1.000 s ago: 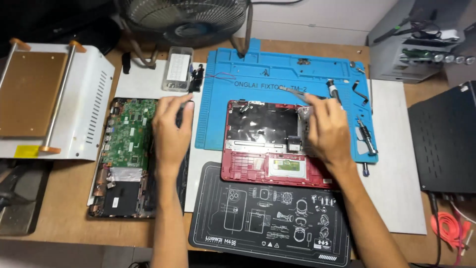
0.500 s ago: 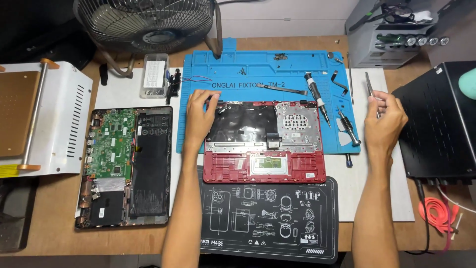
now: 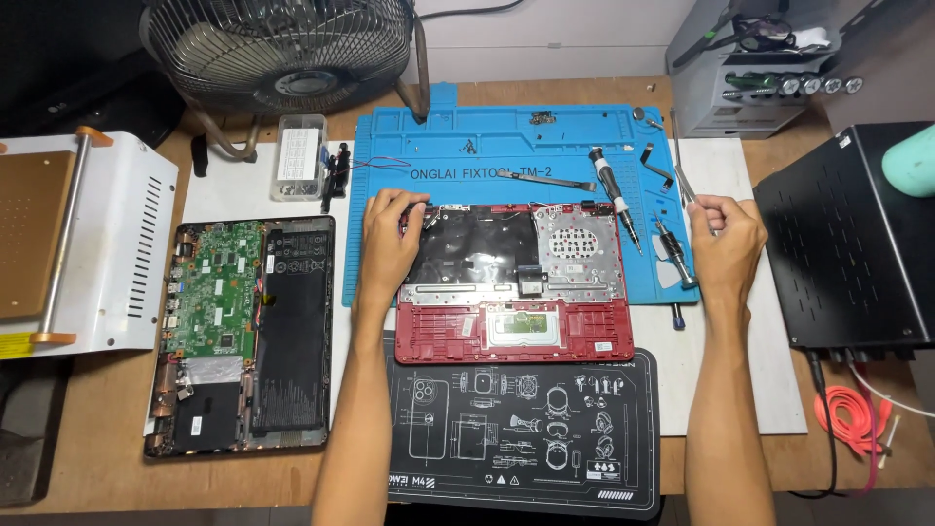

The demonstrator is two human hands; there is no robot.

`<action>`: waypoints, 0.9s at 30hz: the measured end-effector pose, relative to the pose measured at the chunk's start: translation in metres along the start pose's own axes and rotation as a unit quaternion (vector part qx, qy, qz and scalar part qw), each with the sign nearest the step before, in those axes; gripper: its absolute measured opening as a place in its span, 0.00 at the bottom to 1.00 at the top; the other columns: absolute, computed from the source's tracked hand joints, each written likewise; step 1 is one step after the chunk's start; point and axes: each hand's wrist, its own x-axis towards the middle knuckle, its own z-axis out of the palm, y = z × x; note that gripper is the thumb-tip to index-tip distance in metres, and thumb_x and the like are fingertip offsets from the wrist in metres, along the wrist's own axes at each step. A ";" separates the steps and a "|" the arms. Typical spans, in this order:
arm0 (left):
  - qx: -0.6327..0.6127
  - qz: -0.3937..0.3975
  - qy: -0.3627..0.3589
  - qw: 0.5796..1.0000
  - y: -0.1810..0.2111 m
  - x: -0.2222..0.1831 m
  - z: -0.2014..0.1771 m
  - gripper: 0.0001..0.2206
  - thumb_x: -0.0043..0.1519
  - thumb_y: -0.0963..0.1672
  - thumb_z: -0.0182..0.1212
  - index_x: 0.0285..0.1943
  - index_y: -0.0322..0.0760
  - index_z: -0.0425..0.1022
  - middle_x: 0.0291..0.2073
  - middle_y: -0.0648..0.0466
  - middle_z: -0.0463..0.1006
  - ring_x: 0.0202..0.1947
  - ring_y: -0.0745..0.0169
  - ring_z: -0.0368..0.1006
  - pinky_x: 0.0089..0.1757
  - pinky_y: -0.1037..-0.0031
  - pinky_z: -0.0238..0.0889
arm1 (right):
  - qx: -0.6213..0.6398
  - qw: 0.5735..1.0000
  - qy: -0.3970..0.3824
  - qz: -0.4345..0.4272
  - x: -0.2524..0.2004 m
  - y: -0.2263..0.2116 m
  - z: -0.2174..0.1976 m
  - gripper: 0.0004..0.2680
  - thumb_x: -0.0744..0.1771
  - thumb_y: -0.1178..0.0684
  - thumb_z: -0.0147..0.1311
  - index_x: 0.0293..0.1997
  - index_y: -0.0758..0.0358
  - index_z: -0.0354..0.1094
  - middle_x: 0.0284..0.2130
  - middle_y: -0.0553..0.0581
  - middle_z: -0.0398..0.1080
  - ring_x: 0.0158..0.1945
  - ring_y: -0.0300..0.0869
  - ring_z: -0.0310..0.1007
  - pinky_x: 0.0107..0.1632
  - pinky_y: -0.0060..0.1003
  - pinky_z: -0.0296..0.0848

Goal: Detaching the screen assembly from a laptop chassis by removing screws and disconnecting internal components.

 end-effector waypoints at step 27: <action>0.047 0.031 0.005 0.998 0.003 -0.002 0.001 0.11 0.67 0.39 0.52 0.51 0.36 0.80 0.41 0.52 0.74 0.44 0.54 0.67 0.47 0.65 0.60 | -0.060 0.998 0.013 0.007 0.001 -0.002 0.002 0.03 0.69 0.60 0.64 0.45 0.68 0.78 0.35 0.63 0.72 0.28 0.44 0.72 0.34 0.42 0.74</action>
